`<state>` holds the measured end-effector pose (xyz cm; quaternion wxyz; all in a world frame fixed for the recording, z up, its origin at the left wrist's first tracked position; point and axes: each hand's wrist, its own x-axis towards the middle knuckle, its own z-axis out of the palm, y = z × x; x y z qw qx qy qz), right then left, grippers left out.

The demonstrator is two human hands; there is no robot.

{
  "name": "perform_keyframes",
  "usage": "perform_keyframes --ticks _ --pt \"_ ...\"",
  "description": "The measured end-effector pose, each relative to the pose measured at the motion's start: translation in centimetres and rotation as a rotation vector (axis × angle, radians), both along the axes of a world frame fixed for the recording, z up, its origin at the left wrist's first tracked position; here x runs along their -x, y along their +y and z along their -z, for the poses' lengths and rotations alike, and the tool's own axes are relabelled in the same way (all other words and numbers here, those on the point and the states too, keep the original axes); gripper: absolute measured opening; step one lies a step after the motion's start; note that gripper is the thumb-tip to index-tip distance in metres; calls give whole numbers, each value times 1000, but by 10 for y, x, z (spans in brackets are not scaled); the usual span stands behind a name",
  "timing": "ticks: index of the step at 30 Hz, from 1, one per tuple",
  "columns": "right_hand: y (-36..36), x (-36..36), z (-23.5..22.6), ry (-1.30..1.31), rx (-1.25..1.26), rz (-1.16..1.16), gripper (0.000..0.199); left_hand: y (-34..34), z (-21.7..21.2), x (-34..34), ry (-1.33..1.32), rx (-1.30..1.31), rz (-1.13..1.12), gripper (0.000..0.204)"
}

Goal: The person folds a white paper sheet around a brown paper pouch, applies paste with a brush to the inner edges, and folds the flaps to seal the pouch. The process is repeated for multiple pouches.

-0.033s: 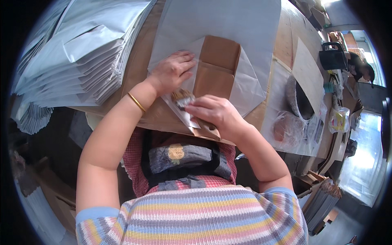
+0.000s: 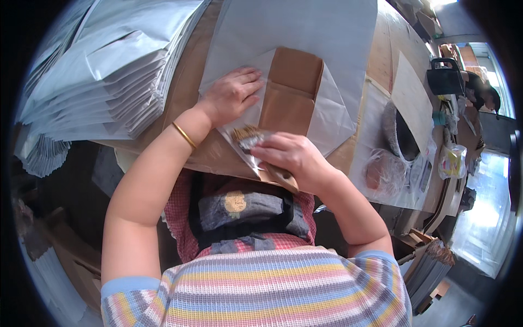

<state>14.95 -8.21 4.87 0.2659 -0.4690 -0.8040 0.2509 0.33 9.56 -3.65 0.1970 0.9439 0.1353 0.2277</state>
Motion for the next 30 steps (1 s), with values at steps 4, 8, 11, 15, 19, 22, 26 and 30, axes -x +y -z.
perform_keyframes --ticks 4,8,11,15,19,22,26,30 --pt "-31 2 -10 -44 110 -8 30 0 5 3 -4 -76 -38 33" --pt "-64 -5 -11 3 95 76 27 -3 7 -4 -7 -138 -38 33" --pt "-81 -14 -30 84 94 161 21 -3 6 0 2 -169 -43 33" --pt "-92 -32 -14 -241 -50 384 27 -3 2 -2 11 -186 -41 33" --pt "-88 -21 -6 96 66 196 24 -6 -4 -7 29 -190 -40 33" --pt "-65 -61 -27 458 168 292 14 -7 -9 -3 12 -175 -57 30" --pt "-14 -106 -19 692 111 830 13 -8 -15 -2 79 -160 -55 35" --pt "31 -132 15 408 175 938 12 -7 -13 -5 84 -149 -43 35"
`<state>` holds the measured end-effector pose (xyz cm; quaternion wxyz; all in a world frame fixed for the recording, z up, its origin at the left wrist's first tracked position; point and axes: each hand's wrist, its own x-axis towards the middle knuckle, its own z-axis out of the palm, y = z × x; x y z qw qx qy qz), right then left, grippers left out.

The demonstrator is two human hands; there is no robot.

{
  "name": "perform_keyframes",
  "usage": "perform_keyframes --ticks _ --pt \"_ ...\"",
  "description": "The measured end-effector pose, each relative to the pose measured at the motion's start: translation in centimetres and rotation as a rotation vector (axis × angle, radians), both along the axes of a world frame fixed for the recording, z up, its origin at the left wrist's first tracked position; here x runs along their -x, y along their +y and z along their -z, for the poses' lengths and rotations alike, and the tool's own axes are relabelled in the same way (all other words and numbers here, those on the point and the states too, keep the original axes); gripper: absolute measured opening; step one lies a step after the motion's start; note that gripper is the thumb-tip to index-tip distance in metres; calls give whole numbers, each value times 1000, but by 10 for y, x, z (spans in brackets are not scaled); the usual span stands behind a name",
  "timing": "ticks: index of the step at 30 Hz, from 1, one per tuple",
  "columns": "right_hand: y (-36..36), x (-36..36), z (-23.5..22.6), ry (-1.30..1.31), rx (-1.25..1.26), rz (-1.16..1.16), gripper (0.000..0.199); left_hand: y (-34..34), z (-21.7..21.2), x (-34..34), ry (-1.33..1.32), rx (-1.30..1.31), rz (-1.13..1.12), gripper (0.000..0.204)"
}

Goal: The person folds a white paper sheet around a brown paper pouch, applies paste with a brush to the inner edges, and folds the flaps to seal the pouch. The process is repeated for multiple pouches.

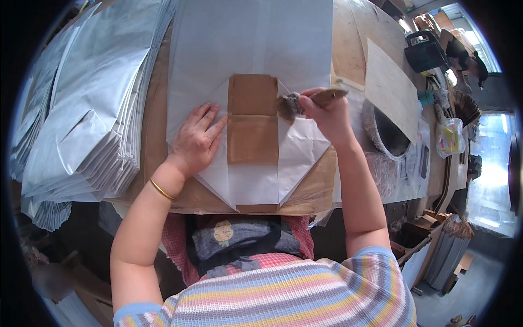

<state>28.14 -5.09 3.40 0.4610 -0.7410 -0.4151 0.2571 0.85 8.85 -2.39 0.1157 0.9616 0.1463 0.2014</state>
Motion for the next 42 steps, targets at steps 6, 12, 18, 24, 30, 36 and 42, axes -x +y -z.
perform_keyframes --ticks 6,12,18,24,30,36,42 --pt "47 -8 4 -203 -162 -21 9 3 -2 6 5 -22 -17 39" --pt "47 83 4 -660 -327 -289 17 -1 2 4 -115 158 -105 33" --pt "53 82 -7 -184 -268 -449 12 0 2 8 -111 179 -123 33" --pt "84 83 10 222 -25 -83 17 -2 -4 7 -131 172 -120 32" --pt "81 63 -11 -332 -121 -48 17 1 -2 4 -108 180 -117 30" --pt "-66 43 -43 -509 -241 -305 28 2 9 6 -45 89 -140 29" --pt "-240 -57 -34 -1151 28 59 35 -5 6 -3 -50 123 -80 21"
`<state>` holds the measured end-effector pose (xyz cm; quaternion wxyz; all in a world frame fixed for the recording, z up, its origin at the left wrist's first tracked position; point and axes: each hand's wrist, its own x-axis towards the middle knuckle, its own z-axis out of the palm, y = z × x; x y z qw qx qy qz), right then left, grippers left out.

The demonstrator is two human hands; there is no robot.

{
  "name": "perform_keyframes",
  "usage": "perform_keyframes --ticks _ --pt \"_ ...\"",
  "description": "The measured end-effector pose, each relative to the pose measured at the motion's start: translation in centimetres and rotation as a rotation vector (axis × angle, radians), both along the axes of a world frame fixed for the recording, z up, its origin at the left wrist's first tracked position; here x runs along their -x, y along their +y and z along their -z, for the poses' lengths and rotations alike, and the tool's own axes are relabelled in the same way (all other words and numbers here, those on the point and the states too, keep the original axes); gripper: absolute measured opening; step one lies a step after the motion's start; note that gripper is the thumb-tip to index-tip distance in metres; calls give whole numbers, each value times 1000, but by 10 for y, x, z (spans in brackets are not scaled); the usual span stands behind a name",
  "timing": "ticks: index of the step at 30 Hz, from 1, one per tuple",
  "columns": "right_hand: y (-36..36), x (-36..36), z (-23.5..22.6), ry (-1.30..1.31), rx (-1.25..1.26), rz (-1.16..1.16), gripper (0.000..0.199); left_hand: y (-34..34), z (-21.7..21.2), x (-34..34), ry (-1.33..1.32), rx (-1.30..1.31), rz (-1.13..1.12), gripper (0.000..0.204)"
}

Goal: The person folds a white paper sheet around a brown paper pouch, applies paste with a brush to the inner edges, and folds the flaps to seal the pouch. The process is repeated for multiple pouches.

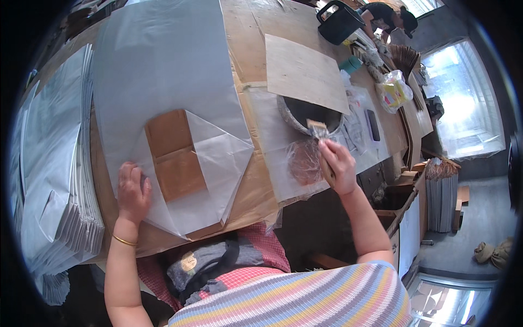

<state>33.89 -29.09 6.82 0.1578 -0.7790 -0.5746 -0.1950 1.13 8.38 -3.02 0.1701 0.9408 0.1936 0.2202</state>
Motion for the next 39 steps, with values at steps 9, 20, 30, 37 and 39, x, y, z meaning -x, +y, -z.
perform_keyframes --ticks 9,20,30,37,39 --pt "104 58 -5 623 258 -343 46 39 -41 -21 175 243 -121 51" --pt "210 41 62 159 311 -433 11 35 -37 -17 213 -273 89 10" --pt "164 98 40 103 700 -473 71 -33 -51 39 430 -330 159 43" --pt "140 93 41 324 486 -354 56 -16 -55 32 286 260 299 28" --pt "129 108 50 419 389 -273 40 -19 -53 34 264 411 279 18"
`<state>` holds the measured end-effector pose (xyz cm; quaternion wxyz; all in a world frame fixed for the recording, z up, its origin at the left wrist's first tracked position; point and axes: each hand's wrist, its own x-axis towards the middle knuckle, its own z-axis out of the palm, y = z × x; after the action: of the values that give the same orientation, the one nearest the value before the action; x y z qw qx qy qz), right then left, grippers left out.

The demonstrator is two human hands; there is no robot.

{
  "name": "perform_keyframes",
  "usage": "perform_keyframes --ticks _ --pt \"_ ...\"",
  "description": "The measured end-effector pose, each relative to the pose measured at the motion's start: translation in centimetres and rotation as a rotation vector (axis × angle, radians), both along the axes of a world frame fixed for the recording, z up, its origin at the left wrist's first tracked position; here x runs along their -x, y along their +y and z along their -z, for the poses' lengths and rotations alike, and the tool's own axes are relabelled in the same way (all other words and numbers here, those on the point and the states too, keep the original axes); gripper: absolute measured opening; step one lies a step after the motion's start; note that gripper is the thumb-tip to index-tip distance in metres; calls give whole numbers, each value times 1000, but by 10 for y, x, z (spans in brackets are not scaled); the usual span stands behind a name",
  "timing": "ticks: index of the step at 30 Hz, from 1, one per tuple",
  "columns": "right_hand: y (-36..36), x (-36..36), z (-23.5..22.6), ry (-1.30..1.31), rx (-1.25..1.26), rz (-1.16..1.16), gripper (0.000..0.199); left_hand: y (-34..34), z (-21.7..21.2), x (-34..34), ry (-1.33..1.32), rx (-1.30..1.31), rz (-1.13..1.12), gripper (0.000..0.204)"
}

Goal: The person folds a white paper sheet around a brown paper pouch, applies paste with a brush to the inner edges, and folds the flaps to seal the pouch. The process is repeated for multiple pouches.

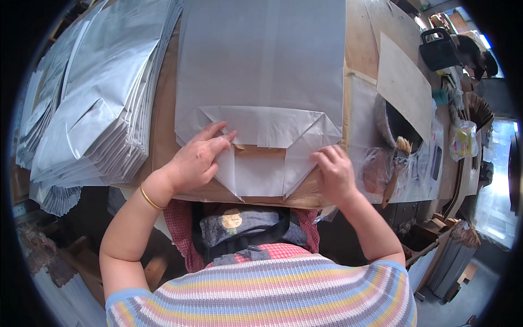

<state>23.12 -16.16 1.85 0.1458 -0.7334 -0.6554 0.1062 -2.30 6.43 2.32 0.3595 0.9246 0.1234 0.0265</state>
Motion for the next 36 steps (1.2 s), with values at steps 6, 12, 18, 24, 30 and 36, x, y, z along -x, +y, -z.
perform_keyframes --ticks 6,12,18,24,30,36 --pt "0 25 18 17 -294 -51 29 -5 -13 7 -20 -136 112 11" --pt "20 6 20 376 -308 205 10 3 16 8 -197 -95 -146 15" --pt "62 0 33 498 -304 306 13 1 31 -21 -202 34 -510 22" --pt "75 8 28 291 -187 489 31 -5 23 -43 114 -283 -693 32" --pt "98 9 29 72 -124 599 39 0 21 -70 322 -409 -759 41" --pt "63 31 25 142 -370 320 30 -23 3 -43 -3 -568 -418 34"
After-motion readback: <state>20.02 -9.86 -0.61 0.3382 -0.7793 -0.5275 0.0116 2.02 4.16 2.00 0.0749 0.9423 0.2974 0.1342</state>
